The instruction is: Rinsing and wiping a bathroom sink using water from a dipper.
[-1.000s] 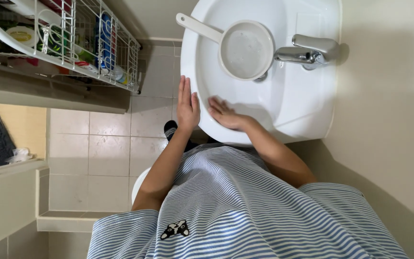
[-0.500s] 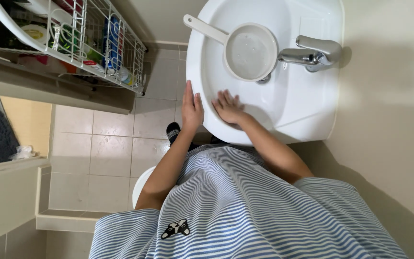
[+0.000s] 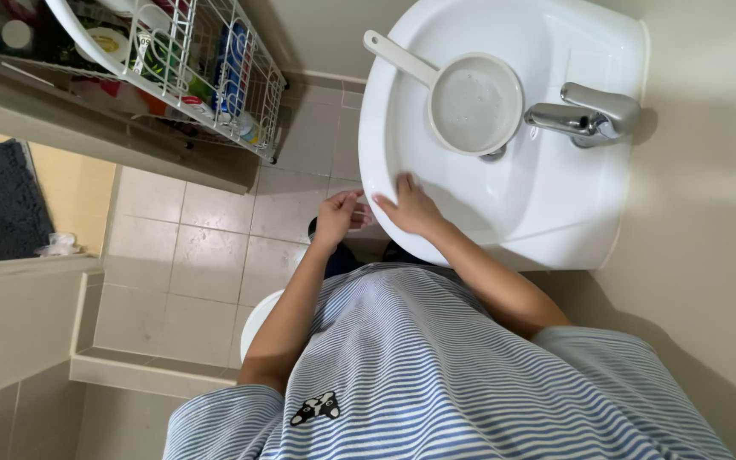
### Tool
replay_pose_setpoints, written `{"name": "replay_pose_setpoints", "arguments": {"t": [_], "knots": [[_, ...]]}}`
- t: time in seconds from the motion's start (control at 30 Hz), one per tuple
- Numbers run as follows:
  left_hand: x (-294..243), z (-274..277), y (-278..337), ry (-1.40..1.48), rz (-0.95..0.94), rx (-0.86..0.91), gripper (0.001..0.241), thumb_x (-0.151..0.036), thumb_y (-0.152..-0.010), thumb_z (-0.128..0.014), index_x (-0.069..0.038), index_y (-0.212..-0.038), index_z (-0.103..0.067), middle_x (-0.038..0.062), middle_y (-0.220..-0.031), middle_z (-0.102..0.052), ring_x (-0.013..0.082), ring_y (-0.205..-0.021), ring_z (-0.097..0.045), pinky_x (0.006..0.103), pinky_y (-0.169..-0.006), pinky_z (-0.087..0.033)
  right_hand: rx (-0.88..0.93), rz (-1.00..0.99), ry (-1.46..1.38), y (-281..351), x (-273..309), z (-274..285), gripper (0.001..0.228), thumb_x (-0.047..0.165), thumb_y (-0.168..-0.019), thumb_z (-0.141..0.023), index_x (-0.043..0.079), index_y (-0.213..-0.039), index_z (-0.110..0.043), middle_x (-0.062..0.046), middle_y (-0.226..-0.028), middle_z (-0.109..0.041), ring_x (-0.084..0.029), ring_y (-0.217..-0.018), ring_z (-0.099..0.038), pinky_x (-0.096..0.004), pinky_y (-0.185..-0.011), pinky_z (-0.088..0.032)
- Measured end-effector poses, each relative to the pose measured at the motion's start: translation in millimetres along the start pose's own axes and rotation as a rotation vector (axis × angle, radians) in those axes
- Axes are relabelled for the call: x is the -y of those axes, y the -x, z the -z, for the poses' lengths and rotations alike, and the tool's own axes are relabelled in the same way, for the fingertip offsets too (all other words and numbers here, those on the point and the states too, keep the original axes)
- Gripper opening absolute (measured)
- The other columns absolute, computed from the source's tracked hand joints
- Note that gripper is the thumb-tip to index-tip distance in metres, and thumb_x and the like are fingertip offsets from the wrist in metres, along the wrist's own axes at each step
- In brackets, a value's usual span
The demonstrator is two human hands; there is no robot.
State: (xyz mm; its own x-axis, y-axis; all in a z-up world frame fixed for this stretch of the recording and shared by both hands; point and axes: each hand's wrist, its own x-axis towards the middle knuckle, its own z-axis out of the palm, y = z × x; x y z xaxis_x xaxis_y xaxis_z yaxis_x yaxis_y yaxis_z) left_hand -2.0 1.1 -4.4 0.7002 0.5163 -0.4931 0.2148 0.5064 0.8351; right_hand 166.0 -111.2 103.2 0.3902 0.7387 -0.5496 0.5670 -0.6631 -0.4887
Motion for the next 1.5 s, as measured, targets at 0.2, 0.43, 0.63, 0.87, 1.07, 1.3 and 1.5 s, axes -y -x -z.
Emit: {"name": "replay_pose_setpoints", "arguments": {"t": [0.2,0.43,0.63,0.87,1.07,1.3,1.5], "knots": [[-12.4,3.8,-3.7,0.023,-0.117,-0.159,0.031,-0.020,-0.108,-0.049,0.001,-0.125,-0.063,0.011,-0.097,-0.075,0.0183,-0.078,-0.074,0.0305,-0.068,-0.062,-0.487,0.598,-0.212,-107.4,5.0,-7.3,0.063,0.025,-0.102,-0.050,0.007,-0.161,-0.037,-0.023,-0.173,-0.019,-0.057,-0.153,-0.003,-0.057,-0.126,-0.015],[-4.8,16.9,-8.1,-0.007,-0.238,-0.232,0.030,-0.019,-0.108,-0.049,-0.003,-0.126,-0.066,0.008,-0.098,-0.076,0.0151,-0.077,-0.073,0.0287,-0.067,-0.059,-0.024,0.494,0.360,7.0,34.7,25.9,0.044,0.016,-0.100,-0.051,0.017,-0.142,-0.062,0.008,-0.158,-0.045,-0.014,-0.152,-0.041,-0.064,-0.132,0.006],[-31.4,-20.3,9.9,-0.147,-0.288,-0.279,0.025,-0.016,-0.104,-0.059,-0.005,-0.125,-0.069,0.006,-0.108,-0.075,0.0164,-0.088,-0.067,0.0260,-0.067,-0.054,-0.098,0.657,0.142,60.0,-50.2,7.8,0.057,0.026,-0.104,-0.046,0.008,-0.157,-0.036,-0.008,-0.169,-0.026,-0.030,-0.151,-0.031,-0.049,-0.124,-0.019],[-97.7,-107.5,44.3,-1.124,-1.026,-0.107,0.017,-0.020,-0.084,-0.067,-0.010,-0.094,-0.077,0.013,-0.100,-0.075,0.0352,-0.114,-0.066,0.0545,-0.107,-0.038,0.322,-0.113,0.344,23.7,-120.8,32.3,0.082,0.069,-0.099,-0.017,0.019,-0.164,-0.011,0.000,-0.173,-0.002,-0.027,-0.159,-0.008,-0.052,-0.127,-0.010],[-64.3,-140.8,34.9,-1.499,-0.702,0.355,0.031,-0.034,-0.099,-0.059,-0.015,-0.087,-0.079,0.008,-0.086,-0.076,0.0256,-0.088,-0.072,0.0491,-0.107,-0.043,0.178,-0.437,0.392,-27.7,-105.4,22.0,0.092,0.075,-0.099,-0.025,0.016,-0.166,-0.003,-0.007,-0.174,0.004,-0.038,-0.157,-0.003,-0.054,-0.126,-0.008],[-67.8,-143.3,11.2,-1.605,-0.533,0.398,0.035,-0.039,-0.091,-0.053,-0.015,-0.096,-0.078,0.007,-0.099,-0.075,0.0239,-0.086,-0.070,0.0473,-0.090,-0.044,0.193,0.317,0.299,-77.6,-199.7,-38.2,0.071,0.044,-0.100,-0.037,0.016,-0.163,-0.020,-0.004,-0.176,-0.007,-0.023,-0.164,-0.001,-0.048,-0.128,-0.005],[-89.5,-148.6,7.1,-1.834,-0.283,0.451,0.044,-0.044,-0.097,-0.051,-0.009,-0.100,-0.078,0.008,-0.104,-0.075,0.0236,-0.106,-0.066,0.0394,-0.101,-0.040,0.512,-0.255,1.114,11.6,-175.5,58.9,0.060,0.045,-0.105,-0.036,0.023,-0.160,-0.036,0.001,-0.170,-0.030,-0.018,-0.159,-0.020,-0.046,-0.130,-0.002]]}}
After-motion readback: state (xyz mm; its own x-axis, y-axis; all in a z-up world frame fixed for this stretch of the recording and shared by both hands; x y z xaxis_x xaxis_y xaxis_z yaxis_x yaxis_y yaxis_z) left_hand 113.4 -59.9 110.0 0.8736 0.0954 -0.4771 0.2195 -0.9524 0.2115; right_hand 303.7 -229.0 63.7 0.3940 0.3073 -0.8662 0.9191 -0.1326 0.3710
